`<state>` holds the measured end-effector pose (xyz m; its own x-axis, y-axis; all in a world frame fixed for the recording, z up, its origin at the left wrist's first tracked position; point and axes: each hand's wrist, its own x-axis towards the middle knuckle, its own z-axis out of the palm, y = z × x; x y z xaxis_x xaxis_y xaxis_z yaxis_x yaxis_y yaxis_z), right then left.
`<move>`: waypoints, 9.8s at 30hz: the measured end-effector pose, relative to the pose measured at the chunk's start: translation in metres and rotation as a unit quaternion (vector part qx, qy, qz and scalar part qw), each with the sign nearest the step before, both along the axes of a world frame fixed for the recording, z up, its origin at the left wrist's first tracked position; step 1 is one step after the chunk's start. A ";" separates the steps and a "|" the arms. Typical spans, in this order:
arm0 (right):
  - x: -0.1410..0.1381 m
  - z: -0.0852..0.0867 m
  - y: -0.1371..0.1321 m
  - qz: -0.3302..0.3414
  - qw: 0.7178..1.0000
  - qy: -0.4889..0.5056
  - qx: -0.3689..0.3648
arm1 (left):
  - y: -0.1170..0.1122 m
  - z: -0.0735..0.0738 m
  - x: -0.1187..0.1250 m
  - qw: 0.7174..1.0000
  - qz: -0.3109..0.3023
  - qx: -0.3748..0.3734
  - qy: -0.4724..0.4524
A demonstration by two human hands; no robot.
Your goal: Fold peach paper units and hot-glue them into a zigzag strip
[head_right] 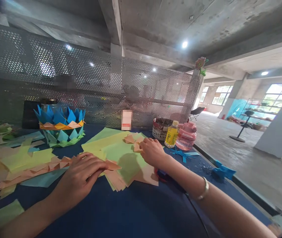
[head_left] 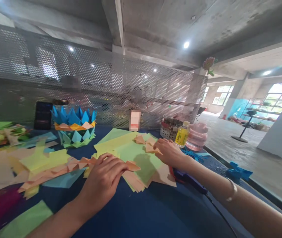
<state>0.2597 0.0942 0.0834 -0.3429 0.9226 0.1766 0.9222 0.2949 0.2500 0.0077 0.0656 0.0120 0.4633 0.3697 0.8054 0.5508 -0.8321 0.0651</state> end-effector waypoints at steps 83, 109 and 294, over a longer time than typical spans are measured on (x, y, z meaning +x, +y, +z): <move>-0.024 -0.052 -0.062 0.086 0.887 0.448 -0.076 | -0.015 0.006 0.011 0.987 -0.032 -0.160 0.010; -0.029 -0.049 -0.069 0.118 0.883 0.446 -0.088 | -0.018 0.004 0.012 0.988 -0.027 -0.150 0.020; 0.039 -0.041 -0.062 0.006 0.828 0.546 -0.127 | -0.010 -0.005 0.017 0.979 -0.158 -0.047 0.121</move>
